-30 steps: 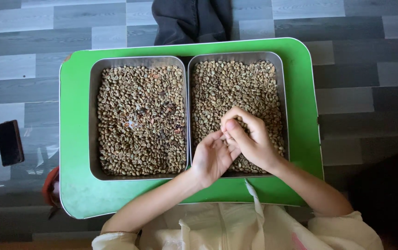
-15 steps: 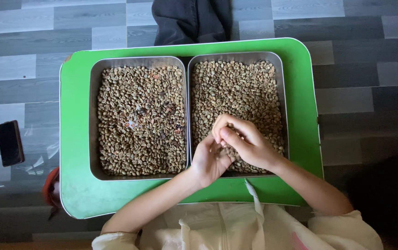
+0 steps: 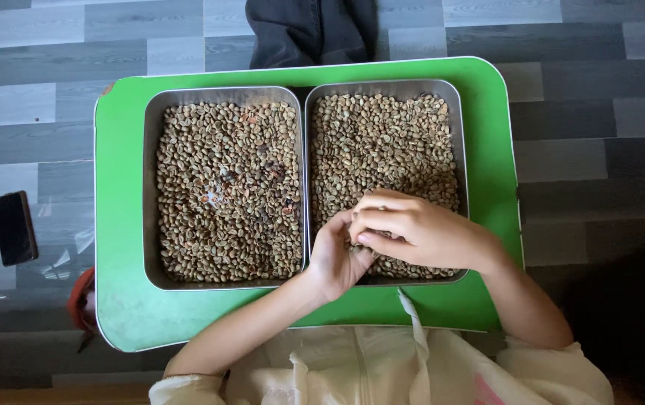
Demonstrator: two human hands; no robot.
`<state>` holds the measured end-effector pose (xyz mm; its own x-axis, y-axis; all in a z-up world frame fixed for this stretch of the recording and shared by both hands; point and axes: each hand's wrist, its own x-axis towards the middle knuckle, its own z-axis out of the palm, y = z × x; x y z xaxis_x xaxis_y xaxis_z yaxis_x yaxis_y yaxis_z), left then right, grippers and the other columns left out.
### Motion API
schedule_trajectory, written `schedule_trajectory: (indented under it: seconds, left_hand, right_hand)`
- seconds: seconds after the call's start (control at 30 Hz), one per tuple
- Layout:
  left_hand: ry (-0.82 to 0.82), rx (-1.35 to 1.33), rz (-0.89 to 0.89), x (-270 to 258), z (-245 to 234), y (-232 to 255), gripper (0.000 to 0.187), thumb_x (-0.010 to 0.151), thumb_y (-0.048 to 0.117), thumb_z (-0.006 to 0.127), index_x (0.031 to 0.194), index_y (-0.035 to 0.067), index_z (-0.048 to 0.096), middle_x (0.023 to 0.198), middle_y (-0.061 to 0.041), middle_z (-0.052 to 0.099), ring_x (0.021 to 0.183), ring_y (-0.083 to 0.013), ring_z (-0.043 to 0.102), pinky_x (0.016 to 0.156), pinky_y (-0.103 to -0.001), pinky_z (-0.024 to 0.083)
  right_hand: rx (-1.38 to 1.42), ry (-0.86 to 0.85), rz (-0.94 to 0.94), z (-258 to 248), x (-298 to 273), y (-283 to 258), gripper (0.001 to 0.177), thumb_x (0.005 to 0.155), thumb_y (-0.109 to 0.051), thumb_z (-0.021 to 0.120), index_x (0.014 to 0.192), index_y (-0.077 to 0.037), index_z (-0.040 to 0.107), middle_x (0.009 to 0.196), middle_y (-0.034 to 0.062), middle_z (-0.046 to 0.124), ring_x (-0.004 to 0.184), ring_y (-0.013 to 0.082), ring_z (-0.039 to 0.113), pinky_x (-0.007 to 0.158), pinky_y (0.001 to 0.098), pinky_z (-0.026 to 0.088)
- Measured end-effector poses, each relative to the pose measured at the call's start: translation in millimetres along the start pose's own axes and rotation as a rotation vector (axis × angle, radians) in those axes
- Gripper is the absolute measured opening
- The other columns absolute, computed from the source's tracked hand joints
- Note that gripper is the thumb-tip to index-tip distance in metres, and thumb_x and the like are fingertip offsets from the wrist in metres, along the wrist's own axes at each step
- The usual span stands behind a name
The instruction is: Manually sort green coffee beans in metal trays to remove defects
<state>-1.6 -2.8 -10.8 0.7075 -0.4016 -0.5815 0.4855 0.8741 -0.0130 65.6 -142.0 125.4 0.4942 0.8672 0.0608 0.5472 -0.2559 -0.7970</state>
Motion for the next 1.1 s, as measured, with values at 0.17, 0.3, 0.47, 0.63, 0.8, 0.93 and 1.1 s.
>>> schedule_trajectory:
  seconds: [0.17, 0.3, 0.47, 0.63, 0.8, 0.93, 1.1]
  left_hand:
    - [0.002, -0.085, -0.008, -8.4, 11.6, 1.9, 0.015, 0.098, 0.015, 0.053, 0.086, 0.006, 0.053, 0.068, -0.001, 0.040, 0.062, -0.0127, 0.049, 0.073, -0.028, 0.054]
    - [-0.032, -0.091, -0.030, 11.3, -12.7, -1.1, 0.017, 0.100, 0.018, 0.053, 0.100, 0.003, 0.061, 0.071, -0.001, 0.044, 0.057, -0.0130, 0.049, 0.065, -0.031, 0.054]
    - [-0.027, -0.110, -0.040, -8.5, 11.8, 4.1, 0.018, 0.100, 0.019, 0.055, 0.102, 0.003, 0.062, 0.072, -0.002, 0.051, 0.056, -0.0154, 0.054, 0.063, -0.033, 0.053]
    - [-0.031, 0.013, -0.026, 11.0, -19.0, 11.8, 0.035, 0.099, 0.024, 0.052, 0.123, 0.001, 0.064, 0.102, -0.011, 0.070, 0.077, -0.0185, 0.067, 0.077, -0.036, 0.058]
    - [-0.221, 0.123, -0.015, -18.2, 24.5, 31.3, 0.051, 0.104, 0.020, 0.034, 0.143, -0.010, 0.049, 0.137, -0.024, 0.059, 0.122, -0.0320, 0.060, 0.112, -0.038, 0.045]
    - [-0.249, 0.058, 0.011, -19.6, 26.0, 43.8, 0.053, 0.103, 0.019, 0.037, 0.145, -0.013, 0.045, 0.141, -0.028, 0.055, 0.127, -0.0350, 0.057, 0.111, -0.039, 0.047]
    - [-0.332, 0.080, 0.001, -10.6, 18.2, 44.3, 0.055, 0.102, 0.018, 0.036, 0.147, -0.012, 0.042, 0.143, -0.028, 0.052, 0.127, -0.0325, 0.058, 0.111, -0.038, 0.046]
  right_hand:
    - [-0.061, -0.051, 0.012, -6.6, -4.3, -0.7, 0.018, 0.096, -0.009, 0.057, 0.101, 0.002, 0.071, 0.102, 0.0174, 0.070, 0.102, 0.0304, 0.066, 0.091, 0.0465, 0.053]
    - [-0.146, -0.069, -0.054, -10.3, -5.8, -3.3, 0.019, 0.097, -0.014, 0.058, 0.103, -0.005, 0.074, 0.103, 0.0124, 0.071, 0.108, 0.0283, 0.063, 0.098, 0.0485, 0.047]
    - [-0.148, -0.067, -0.073, -8.3, -7.1, -5.7, 0.019, 0.096, -0.014, 0.058, 0.103, -0.005, 0.073, 0.108, 0.0124, 0.070, 0.113, 0.0296, 0.061, 0.102, 0.0504, 0.044]
    - [-0.194, 0.052, -0.066, -10.7, -7.4, -21.4, 0.015, 0.093, -0.007, 0.060, 0.100, -0.002, 0.072, 0.112, 0.0138, 0.069, 0.113, 0.0299, 0.064, 0.102, 0.0468, 0.049]
    - [-0.129, 0.052, -0.242, -7.7, -14.3, -38.7, 0.015, 0.097, -0.006, 0.055, 0.105, 0.000, 0.067, 0.108, 0.0101, 0.066, 0.101, 0.0232, 0.066, 0.091, 0.0372, 0.052]
    - [-0.100, -0.194, -0.370, 20.0, -35.1, -36.8, 0.020, 0.100, -0.006, 0.053, 0.114, 0.001, 0.066, 0.115, 0.0147, 0.062, 0.101, 0.0270, 0.066, 0.092, 0.0384, 0.051]
    - [-0.138, -0.897, -0.082, 82.0, -59.8, -30.2, 0.073, 0.077, 0.008, 0.060, 0.146, -0.003, 0.037, 0.132, 0.0174, 0.046, 0.107, 0.0358, 0.058, 0.079, 0.0496, 0.051]
